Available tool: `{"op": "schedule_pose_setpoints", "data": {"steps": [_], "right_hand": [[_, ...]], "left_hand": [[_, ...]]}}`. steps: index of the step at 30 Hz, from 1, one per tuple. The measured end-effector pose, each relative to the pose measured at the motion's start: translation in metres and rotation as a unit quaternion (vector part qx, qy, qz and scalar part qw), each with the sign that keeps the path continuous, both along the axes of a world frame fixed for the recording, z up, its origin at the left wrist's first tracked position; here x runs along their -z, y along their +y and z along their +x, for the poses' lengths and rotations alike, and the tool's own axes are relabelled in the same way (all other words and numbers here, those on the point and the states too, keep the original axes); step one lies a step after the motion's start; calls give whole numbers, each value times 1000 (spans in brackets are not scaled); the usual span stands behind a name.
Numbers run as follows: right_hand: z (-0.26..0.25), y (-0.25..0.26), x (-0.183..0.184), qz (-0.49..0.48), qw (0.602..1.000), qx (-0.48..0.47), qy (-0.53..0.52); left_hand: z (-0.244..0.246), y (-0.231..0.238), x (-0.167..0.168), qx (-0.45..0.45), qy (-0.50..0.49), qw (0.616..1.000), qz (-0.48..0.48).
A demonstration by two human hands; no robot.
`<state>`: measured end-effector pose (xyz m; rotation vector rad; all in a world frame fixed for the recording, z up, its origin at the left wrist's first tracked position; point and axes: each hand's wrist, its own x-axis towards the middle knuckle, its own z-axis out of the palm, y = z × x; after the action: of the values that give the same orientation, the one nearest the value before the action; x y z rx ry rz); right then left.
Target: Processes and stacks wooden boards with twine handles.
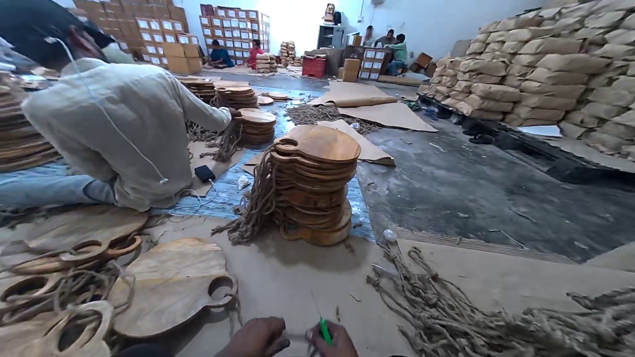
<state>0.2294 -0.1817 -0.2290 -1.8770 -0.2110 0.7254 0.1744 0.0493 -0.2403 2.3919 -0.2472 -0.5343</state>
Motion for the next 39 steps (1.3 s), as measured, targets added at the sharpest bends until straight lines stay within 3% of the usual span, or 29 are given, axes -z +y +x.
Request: {"op": "schedule_pose_setpoints", "data": {"steps": [4,8,11,13,16,23,29,33,39], "right_hand": [[44,4,29,-3,994,92,-54],[24,1,23,15,982,188,-2],[-10,5,27,64,979,157,114],[-29,9,33,68,971,100,205],[-37,22,37,77,964,59,248],[-17,29,35,142,974,48,169],[-21,26,36,140,981,34,127],[-20,26,36,165,979,40,116],[-20,27,40,182,978,38,98]], "left_hand": [[15,0,15,-164,43,973,-156],[23,-1,-5,-299,48,943,-139],[27,0,-15,-356,0,924,-140],[25,-5,-20,-369,-20,917,-153],[19,-12,-19,-367,-35,914,-169],[-10,-26,-16,-351,-8,921,-167],[-11,-42,-16,-365,39,892,-264],[-9,-52,-20,-381,28,875,-297],[-8,-55,-14,-364,-28,888,-278]]}}
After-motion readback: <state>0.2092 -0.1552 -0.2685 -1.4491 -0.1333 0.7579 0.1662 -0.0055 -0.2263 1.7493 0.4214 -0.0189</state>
